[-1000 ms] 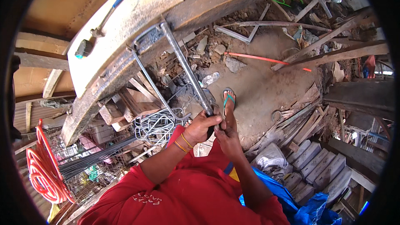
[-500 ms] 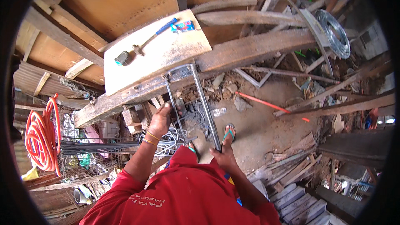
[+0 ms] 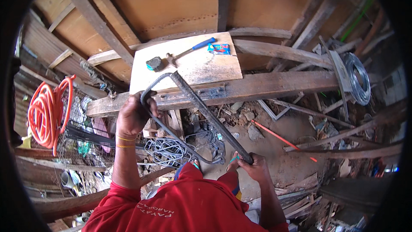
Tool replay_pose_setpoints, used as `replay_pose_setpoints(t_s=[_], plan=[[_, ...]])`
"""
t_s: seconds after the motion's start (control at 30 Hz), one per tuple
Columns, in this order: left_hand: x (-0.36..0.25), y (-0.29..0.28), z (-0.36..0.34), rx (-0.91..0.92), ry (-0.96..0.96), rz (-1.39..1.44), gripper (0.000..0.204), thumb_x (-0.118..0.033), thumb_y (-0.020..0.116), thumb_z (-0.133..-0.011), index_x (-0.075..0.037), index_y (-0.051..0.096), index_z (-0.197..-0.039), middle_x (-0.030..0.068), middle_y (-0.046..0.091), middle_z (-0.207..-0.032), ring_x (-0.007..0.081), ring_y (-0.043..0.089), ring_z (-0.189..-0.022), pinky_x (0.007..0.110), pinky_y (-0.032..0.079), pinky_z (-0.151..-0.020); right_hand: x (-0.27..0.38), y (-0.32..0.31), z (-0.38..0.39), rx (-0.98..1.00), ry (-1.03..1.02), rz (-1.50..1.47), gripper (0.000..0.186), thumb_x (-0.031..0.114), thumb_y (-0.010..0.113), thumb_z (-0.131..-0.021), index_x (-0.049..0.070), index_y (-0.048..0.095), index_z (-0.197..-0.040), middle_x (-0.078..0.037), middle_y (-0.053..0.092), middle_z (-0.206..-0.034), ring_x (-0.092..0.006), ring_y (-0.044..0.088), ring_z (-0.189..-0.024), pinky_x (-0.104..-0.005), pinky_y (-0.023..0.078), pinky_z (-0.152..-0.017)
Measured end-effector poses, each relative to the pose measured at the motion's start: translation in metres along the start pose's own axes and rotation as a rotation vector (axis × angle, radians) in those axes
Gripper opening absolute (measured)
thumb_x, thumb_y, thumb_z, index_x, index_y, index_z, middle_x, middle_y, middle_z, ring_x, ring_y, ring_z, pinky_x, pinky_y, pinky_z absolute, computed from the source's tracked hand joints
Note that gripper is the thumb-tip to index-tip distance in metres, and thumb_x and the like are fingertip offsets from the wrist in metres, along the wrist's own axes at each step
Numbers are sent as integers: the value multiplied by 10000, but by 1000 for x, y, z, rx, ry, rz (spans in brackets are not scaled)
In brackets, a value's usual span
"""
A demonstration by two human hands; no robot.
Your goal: The person repeatedly bends a metal rod into a rectangular shape using a wooden beam as a fulcrum. They adjust the rod's position and apply force with both hands to form consistent bends.
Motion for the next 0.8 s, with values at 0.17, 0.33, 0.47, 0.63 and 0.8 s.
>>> replay_pose_setpoints(t_s=[0.17,0.33,0.47,0.63,0.8], plan=[[53,-40,24,-423,-183,86,282,-327,617,-991,-47,607,-960,44,537,-664,191,524,-557,424,515,-610,12,-69,-66,133,-22,557,426,449,775,-809,55,735,-967,-150,728,-846,-341,711,-793,-448,541,-717],[126,-77,44,-806,-141,266,262,-268,522,-1040,-172,484,-799,-67,345,-604,116,347,-514,368,428,-600,29,-190,-154,-71,-3,991,470,398,824,-753,95,742,-1103,-187,737,-1041,-338,710,-975,-429,556,-883],[142,-124,32,-969,-77,299,271,-262,491,-1044,-199,485,-781,-83,326,-591,94,309,-508,327,363,-606,27,-282,-224,-155,42,1022,432,272,850,-715,37,733,-1059,-245,707,-1044,-398,693,-975,-451,543,-833],[162,-165,8,-1109,-79,278,227,-228,511,-1048,-160,525,-832,-62,339,-595,102,299,-496,308,347,-554,17,-300,-291,-240,-82,1244,527,370,846,-724,41,737,-1120,-210,692,-1189,-386,648,-1117,-451,500,-992],[180,-168,2,-1138,-123,304,257,-246,517,-1051,-145,527,-815,-61,360,-598,98,305,-502,312,381,-575,-4,-293,-326,-64,37,1226,614,381,842,-731,39,698,-1220,-212,650,-1288,-383,621,-1187,-426,478,-1037]])
Point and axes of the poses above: each hand's wrist, its own z-axis away from the middle knuckle, its own y-axis out of the palm, x = y × z, the point moved 2 cm from there along -z, towards the middle knuckle
